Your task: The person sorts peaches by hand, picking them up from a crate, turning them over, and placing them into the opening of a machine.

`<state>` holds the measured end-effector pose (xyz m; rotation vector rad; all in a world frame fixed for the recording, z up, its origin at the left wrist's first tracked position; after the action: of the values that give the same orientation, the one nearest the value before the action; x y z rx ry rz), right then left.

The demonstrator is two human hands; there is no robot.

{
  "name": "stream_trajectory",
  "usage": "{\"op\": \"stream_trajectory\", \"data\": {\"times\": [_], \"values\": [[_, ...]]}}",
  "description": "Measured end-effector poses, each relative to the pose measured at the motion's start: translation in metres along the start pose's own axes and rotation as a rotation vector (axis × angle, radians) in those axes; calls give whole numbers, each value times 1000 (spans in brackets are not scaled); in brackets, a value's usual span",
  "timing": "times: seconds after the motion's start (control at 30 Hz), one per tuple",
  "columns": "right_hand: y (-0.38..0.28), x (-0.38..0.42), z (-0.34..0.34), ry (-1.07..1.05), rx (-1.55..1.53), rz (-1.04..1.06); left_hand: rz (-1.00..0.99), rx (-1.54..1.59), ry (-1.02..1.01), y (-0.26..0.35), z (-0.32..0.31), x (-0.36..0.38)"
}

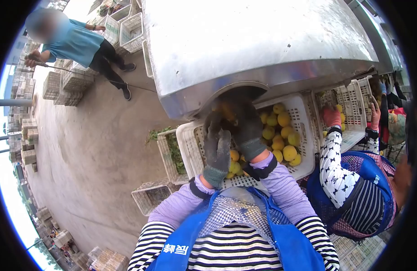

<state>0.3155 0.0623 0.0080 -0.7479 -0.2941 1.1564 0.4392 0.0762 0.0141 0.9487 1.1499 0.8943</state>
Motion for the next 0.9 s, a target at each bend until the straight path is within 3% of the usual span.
{"op": "stream_trajectory", "data": {"times": [0.07,0.33,0.47,0.53,0.6,0.63,0.67,0.77,0.87,0.9], "values": [[-5,1,2,77,82,54,-26,-59,-19,-2,1,4],[3,-35,-3,-117,-35,-4,-162,-282,-90,-14,-22,-17],[19,-55,-32,-27,23,119,-479,-480,86,-32,-32,-17],[34,-66,-26,-19,77,138,-576,-360,124,-40,-54,-31],[33,-58,-25,7,139,172,-425,-79,191,-30,-47,-35],[34,-55,-22,13,172,179,-202,134,221,-21,-42,-35],[36,-51,-18,21,208,180,-106,217,227,-15,-40,-34],[26,-9,34,-122,-507,-206,-51,173,58,-28,-29,-2],[138,40,29,-300,-182,-208,272,166,-210,-75,-32,44],[167,39,35,-244,44,-260,328,68,-327,-95,-35,58]]}}
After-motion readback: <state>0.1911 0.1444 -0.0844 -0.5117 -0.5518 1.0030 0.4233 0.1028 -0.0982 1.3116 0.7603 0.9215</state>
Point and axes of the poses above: each hand's wrist, its own x-axis away from the middle knuckle, its own z-axis out of the back of the hand, y = z × x, the point moved 2 cm from there along -x, towards the middle knuckle, and after that the axes turned 14 degrees about -z, right-handed, at the moved point
